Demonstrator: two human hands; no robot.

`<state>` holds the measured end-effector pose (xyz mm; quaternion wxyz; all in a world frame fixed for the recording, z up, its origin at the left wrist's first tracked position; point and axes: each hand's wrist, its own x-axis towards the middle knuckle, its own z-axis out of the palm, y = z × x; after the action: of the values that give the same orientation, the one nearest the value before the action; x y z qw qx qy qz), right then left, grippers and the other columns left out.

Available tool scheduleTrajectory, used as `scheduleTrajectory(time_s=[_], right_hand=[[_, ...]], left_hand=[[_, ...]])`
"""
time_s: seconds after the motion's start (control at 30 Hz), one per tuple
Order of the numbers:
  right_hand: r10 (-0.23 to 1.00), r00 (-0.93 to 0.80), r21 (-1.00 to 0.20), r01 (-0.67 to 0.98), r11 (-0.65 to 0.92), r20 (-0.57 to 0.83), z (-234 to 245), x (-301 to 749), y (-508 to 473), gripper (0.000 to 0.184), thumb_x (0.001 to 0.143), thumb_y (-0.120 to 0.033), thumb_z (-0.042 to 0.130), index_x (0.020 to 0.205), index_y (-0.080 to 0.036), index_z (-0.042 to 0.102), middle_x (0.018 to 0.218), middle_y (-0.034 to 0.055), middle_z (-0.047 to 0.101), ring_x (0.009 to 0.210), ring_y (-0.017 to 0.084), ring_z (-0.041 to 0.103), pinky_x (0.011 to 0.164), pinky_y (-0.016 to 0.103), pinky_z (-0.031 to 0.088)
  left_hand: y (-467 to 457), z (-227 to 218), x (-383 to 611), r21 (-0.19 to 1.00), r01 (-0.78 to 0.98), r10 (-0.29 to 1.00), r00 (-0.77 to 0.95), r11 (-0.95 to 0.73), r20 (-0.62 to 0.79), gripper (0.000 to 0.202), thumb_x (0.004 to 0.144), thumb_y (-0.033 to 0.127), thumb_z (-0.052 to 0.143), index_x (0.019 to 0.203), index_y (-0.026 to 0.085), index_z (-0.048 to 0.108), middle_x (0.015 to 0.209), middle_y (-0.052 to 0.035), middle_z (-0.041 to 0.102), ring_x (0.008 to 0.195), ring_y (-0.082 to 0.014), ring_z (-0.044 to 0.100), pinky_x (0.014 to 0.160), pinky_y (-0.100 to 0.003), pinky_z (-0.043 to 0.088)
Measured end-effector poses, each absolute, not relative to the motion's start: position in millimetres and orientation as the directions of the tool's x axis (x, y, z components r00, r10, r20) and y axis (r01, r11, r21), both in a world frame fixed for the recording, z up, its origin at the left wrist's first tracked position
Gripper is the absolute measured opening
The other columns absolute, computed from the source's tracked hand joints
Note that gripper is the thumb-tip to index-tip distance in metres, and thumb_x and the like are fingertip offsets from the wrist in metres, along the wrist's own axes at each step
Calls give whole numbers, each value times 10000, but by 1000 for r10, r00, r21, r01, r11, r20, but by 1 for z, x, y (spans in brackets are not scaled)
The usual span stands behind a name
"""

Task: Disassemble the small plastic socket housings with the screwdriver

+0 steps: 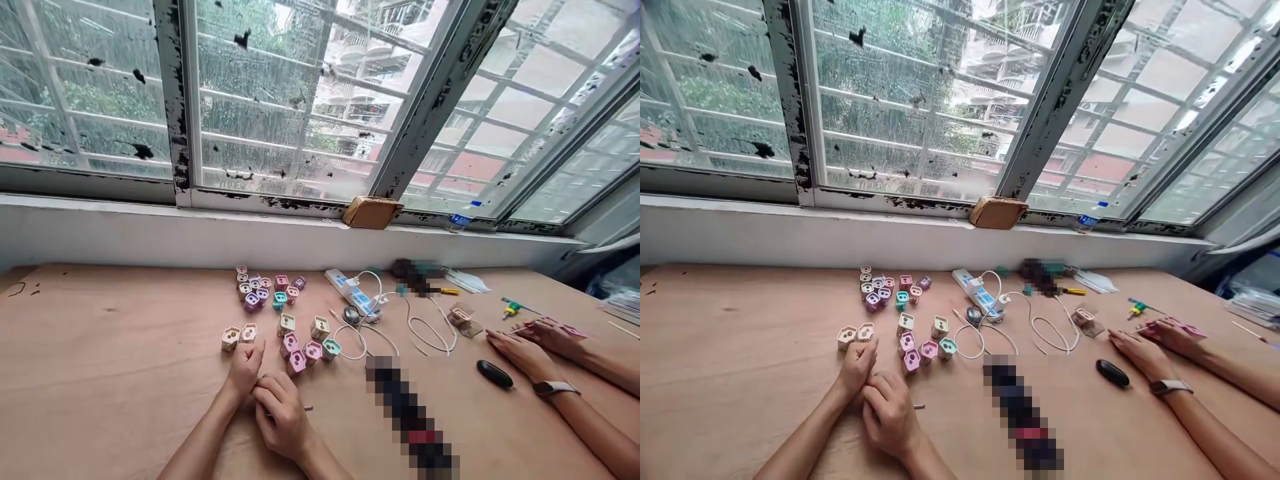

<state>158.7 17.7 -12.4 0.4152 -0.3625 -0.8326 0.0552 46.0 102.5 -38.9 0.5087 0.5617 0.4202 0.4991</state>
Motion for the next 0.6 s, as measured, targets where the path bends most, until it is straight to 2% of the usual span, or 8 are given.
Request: scheduleTrajectory(time_s=[0.17, 0.23, 0.3, 0.37, 0.43, 0.5, 0.6], right_hand=[[606, -382, -347, 560, 752, 698, -6, 165, 9, 232, 874, -59, 481, 984, -210, 619, 923, 73, 693, 876, 236, 612, 834, 414, 465], [607, -370, -307, 613, 728, 703, 6, 176, 14, 234, 890, -79, 486, 1005, -219, 634, 956, 76, 698, 927, 242, 623, 898, 429, 451], [703, -267, -282, 779, 560, 660, 27, 192, 30, 233, 929, -151, 489, 1071, -215, 662, 1092, 117, 690, 1050, 273, 613, 961, 451, 431], [862, -44, -253, 947, 196, 505, 50, 210, 54, 310, 947, -310, 557, 1221, -200, 653, 1336, 160, 602, 1247, 336, 529, 1048, 495, 380], [959, 129, -150, 984, -92, 253, 70, 225, 81, 510, 902, -473, 633, 1308, -165, 623, 1486, 200, 483, 1372, 401, 416, 1093, 554, 325], [979, 201, -93, 976, -197, 34, 83, 233, 105, 656, 884, -602, 615, 1344, -134, 597, 1506, 225, 453, 1384, 414, 403, 1077, 551, 346], [978, 188, -93, 976, -197, -93, 85, 235, 129, 762, 882, -741, 499, 1330, -136, 614, 1412, 235, 533, 1322, 405, 489, 1016, 487, 416]], left_hand=[[101, -37, 44, 988, -82, 981, 133, -129, 140, 707, 829, 787, 459, 474, 227, 214, 433, 58, 204, 445, -64, 144, 465, -270, 95], [102, -36, 42, 987, -91, 980, 137, -133, 145, 708, 822, 778, 487, 467, 223, 228, 429, 56, 219, 444, -63, 155, 465, -268, 103], [103, -37, 41, 987, -101, 979, 148, -128, 142, 705, 820, 772, 502, 465, 223, 238, 423, 54, 232, 435, -62, 164, 460, -266, 108], [104, -38, 40, 986, -115, 979, 155, -118, 135, 698, 823, 767, 504, 471, 227, 237, 416, 55, 230, 423, -63, 168, 447, -264, 112], [105, -40, 40, 985, -134, 980, 149, -109, 129, 693, 822, 768, 507, 479, 233, 230, 413, 58, 221, 415, -66, 171, 434, -261, 117], [106, -41, 41, 983, -152, 983, 135, -106, 127, 692, 819, 769, 509, 479, 237, 224, 412, 59, 213, 414, -70, 174, 425, -261, 121], [108, -43, 43, 980, -172, 987, 108, -102, 122, 692, 814, 758, 524, 469, 237, 226, 410, 57, 211, 415, -73, 184, 421, -260, 124]])
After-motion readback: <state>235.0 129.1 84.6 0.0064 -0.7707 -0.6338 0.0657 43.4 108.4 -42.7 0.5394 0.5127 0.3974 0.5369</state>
